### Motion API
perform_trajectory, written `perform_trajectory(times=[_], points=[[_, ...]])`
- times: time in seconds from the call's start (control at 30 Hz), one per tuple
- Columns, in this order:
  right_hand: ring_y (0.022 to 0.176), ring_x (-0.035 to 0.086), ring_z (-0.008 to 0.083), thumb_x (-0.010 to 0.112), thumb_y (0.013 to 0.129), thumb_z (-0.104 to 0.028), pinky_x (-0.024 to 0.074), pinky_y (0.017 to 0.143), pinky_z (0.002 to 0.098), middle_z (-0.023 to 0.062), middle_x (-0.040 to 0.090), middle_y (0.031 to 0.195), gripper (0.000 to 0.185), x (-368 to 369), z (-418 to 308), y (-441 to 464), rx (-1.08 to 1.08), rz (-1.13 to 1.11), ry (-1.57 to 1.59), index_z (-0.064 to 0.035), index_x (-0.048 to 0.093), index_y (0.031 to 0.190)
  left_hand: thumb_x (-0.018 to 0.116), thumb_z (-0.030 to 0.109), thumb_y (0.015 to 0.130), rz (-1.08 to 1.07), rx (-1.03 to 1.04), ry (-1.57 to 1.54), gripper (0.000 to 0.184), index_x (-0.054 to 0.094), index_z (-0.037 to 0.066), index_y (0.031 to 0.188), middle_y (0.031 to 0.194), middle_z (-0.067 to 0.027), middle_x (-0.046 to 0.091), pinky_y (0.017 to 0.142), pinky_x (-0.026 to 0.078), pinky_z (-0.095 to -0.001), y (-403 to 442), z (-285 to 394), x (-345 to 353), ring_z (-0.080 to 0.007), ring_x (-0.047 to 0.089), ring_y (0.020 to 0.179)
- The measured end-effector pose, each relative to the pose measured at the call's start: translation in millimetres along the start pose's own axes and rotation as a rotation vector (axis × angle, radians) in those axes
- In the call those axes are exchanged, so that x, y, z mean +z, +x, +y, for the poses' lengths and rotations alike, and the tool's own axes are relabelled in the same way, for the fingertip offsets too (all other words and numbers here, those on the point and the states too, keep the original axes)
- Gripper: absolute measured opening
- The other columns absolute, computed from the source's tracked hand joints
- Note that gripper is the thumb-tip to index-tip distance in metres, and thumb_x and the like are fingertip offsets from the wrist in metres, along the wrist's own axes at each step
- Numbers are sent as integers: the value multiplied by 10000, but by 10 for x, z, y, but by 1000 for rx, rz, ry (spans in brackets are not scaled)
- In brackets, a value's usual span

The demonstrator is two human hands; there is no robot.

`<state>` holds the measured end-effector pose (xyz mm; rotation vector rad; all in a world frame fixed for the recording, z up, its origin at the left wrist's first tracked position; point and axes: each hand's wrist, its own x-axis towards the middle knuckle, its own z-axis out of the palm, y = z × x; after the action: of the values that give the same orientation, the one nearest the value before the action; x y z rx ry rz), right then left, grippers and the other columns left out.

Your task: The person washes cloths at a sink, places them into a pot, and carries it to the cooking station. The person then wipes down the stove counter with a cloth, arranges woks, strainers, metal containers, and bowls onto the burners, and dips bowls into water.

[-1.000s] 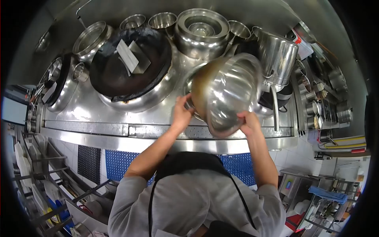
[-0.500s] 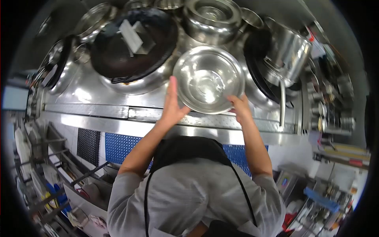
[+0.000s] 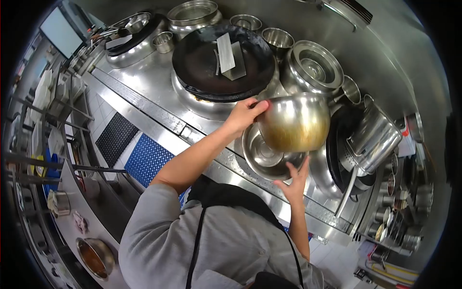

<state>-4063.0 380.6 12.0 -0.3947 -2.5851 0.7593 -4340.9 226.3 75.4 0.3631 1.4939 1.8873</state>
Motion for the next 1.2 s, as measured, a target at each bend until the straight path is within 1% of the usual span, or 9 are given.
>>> perform_trajectory(times=[0.2, 0.23, 0.33, 0.47, 0.5, 0.77, 0.9, 1.07, 1.2], points=[[1408, 319, 392, 735, 671, -214, 148, 1102, 702, 113, 572, 1314, 188, 129, 142, -94, -251, -217, -397, -123, 663, 818, 535, 670, 867, 13, -249, -413, 726, 519, 77, 1286, 1196, -70, 584, 885, 500, -434, -242, 38, -151, -245, 612, 1028], [1282, 484, 318, 700, 635, -152, 147, 1124, 674, 30, 654, 1026, 140, 124, 140, -70, -297, -72, -331, -123, 600, 728, 474, 705, 858, 42, -257, -429, 798, 451, 86, 1361, 1312, -94, 501, 944, 498, -472, -320, 28, -100, -297, 591, 1075], [1107, 585, 267, 706, 630, -148, 156, 1138, 648, 36, 629, 928, 149, 46, 419, 28, -308, 31, -133, -116, 595, 724, 433, 720, 852, -22, -207, -545, 846, 397, 87, 1412, 1352, -109, 457, 981, 499, -476, -533, -114, -45, -320, 562, 1140], [823, 613, 289, 727, 745, -172, 331, 1065, 491, 84, 573, 723, 166, -300, 311, 276, -66, 207, 57, -68, 601, 714, 406, 745, 831, -153, -105, -706, 898, 396, 71, 1424, 1375, -126, 492, 971, 525, -410, -697, -194, -48, -271, 552, 1200], [754, 594, 231, 679, 862, -156, 436, 845, 312, 72, 596, 707, 160, -339, 403, 291, 48, 259, 125, -52, 635, 748, 442, 737, 834, -130, -58, -675, 885, 425, 60, 1402, 1366, -131, 522, 965, 529, -396, -714, -198, -84, -252, 571, 1187], [1139, 596, 232, 477, 1022, -378, 480, 979, 350, 101, 578, 1303, 485, -286, 804, 225, 774, 693, 1365, -4, 500, 1329, 513, 657, 872, 122, 231, -699, 838, 386, 17, 1398, 1368, -178, 504, 1008, 501, -525, -814, 54, -598, -360, 554, 1203], [1245, 530, 264, 440, 1010, -330, 442, 1068, 443, 124, 549, 1354, 460, -254, 531, 284, 774, 598, 1747, -51, 465, 1375, 430, 683, 889, -36, 259, -726, 907, 223, 38, 1492, 1507, -189, 340, 1069, 405, -606, -873, 456, -1024, -391, 407, 1346], [1284, 496, 294, 401, 1019, -356, 435, 1068, 486, 124, 492, 1418, 496, -8, 124, 519, 679, 530, 1893, -61, 425, 1417, 391, 646, 944, 230, 632, -531, 830, 270, 37, 1495, 1573, -130, 262, 1149, 261, -553, -327, 768, -1944, -333, 267, 1434], [1305, 479, 290, 374, 1025, -360, 414, 1088, 490, 115, 479, 1436, 498, 234, -190, 811, 715, 605, 1896, -62, 422, 1421, 407, 547, 998, 650, 434, -539, 704, 366, 7, 1448, 1534, -140, 334, 1132, 316, -497, 241, 979, -2401, -311, 365, 1380]])
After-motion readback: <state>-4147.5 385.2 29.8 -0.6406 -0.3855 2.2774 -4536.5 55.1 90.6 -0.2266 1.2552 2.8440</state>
